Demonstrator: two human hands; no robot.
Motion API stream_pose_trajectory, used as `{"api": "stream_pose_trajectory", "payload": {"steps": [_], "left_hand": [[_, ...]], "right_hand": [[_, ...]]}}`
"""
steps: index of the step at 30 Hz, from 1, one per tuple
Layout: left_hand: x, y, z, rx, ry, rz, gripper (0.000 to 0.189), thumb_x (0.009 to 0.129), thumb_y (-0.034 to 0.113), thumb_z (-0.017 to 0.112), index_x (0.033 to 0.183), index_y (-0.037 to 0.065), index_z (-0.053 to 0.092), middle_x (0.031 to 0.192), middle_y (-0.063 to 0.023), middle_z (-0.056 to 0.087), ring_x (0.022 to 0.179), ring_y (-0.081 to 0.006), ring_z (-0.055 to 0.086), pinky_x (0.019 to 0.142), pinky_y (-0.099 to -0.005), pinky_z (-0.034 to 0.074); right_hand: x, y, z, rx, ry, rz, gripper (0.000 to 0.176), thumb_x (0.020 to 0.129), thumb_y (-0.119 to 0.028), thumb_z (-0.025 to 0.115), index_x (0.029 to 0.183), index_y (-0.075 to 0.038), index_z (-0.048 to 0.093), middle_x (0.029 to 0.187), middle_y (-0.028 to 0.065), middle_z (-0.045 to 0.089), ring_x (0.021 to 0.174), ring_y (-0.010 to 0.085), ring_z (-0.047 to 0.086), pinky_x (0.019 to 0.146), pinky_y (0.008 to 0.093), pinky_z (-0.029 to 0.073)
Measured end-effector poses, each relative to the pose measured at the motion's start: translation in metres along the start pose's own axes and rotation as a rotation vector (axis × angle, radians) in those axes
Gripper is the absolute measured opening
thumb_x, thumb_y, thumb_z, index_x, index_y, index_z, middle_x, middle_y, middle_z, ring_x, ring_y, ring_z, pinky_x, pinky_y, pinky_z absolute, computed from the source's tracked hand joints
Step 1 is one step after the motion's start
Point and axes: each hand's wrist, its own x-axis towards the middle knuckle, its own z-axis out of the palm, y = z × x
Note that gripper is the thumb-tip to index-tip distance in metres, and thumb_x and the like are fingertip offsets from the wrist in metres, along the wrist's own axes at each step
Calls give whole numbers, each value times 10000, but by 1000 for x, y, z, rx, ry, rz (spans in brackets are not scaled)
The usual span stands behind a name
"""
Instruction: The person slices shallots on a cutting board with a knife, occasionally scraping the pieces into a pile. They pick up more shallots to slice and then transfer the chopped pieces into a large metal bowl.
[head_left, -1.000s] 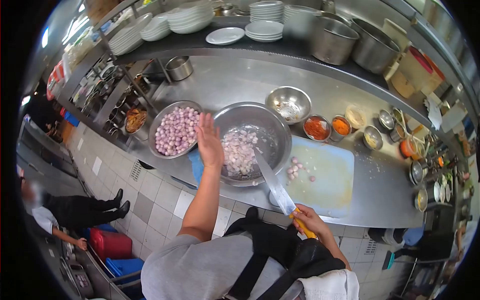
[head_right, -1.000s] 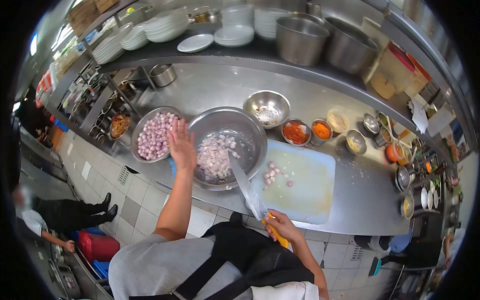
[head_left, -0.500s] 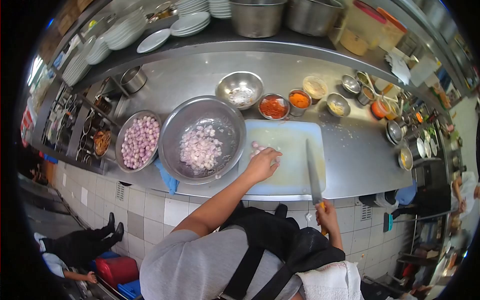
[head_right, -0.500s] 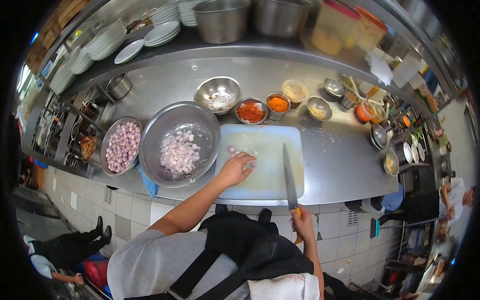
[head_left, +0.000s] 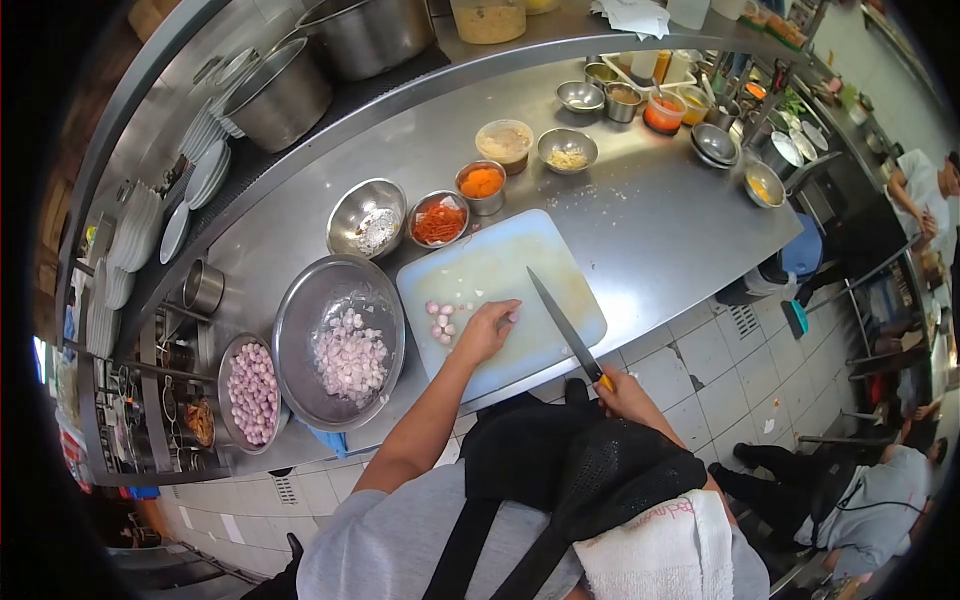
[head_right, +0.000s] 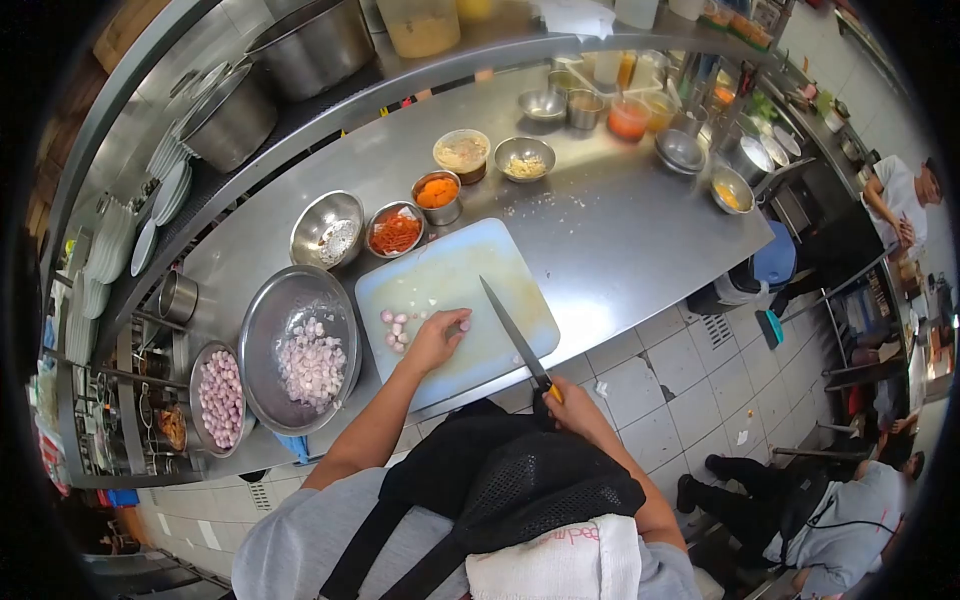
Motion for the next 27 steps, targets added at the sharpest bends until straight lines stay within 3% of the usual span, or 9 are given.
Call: {"api": "stream_pose_trajectory", "payload": {"steps": [1,2,3,4,6,11,15,21,27], "left_hand": [[-3,2,-1,11,77,40,508,862,-34,790,1352,69,705,1259,-149,743,1173,-352,710,1017,-428,574],[-7,3,-2,23,156,78,505,865,-33,791,1351,69,702,1266,-145,736,1176,-342,712,1005,-418,582],[-9,4,-5,27,158,72,505,865,-33,791,1351,69,702,1266,-145,736,1176,-342,712,1005,-418,582],[-10,5,-9,28,142,92,448,873,-28,790,1307,62,723,1268,-136,730,1169,-331,714,991,-413,589],[-9,4,-10,26,125,109,392,882,-24,788,1263,55,743,1269,-128,724,1163,-321,715,978,-407,596],[0,-13,-8,91,23,176,177,890,-17,770,1059,29,798,1165,-108,744,1088,-305,734,937,-402,610],[1,-13,-10,102,19,196,165,887,-20,758,1041,24,793,1126,-111,750,1059,-308,738,923,-398,615],[3,-7,-12,194,-52,189,134,873,-25,734,993,10,781,1127,-114,749,1052,-304,741,909,-399,620],[4,-5,-8,144,19,193,143,864,-23,740,997,12,782,1129,-118,752,1015,-311,750,895,-398,629]], "right_hand": [[-1,-4,-1,3,-7,2,332,1084,-241,662,1319,-6,646,782,137,725,609,234,713,597,383,570],[-2,-7,-2,-87,24,-74,340,1074,-220,663,1340,-9,648,798,185,733,644,307,729,632,431,583],[-1,-8,-3,-178,56,-153,351,1064,-200,664,1361,-12,650,814,234,741,679,379,746,667,478,596],[2,-3,0,-179,49,-155,351,1064,-200,664,1361,-12,650,814,234,741,679,379,746,667,478,596],[3,4,10,-385,155,-372,445,1049,-175,650,1476,-60,603,855,311,734,788,500,736,754,567,591],[-5,-13,23,-487,111,-270,617,1059,-187,627,1647,-192,439,866,305,738,820,517,729,771,596,582],[-17,-25,25,-578,111,-333,716,1072,-184,609,1723,-275,327,825,281,724,767,492,725,744,590,582],[-45,-47,26,-633,138,-331,704,1083,-182,593,1727,-301,336,777,265,703,736,475,721,717,589,579],[-13,-23,41,-593,142,-339,689,1081,-181,591,1716,-310,358,797,269,716,738,479,719,725,594,577]]}}
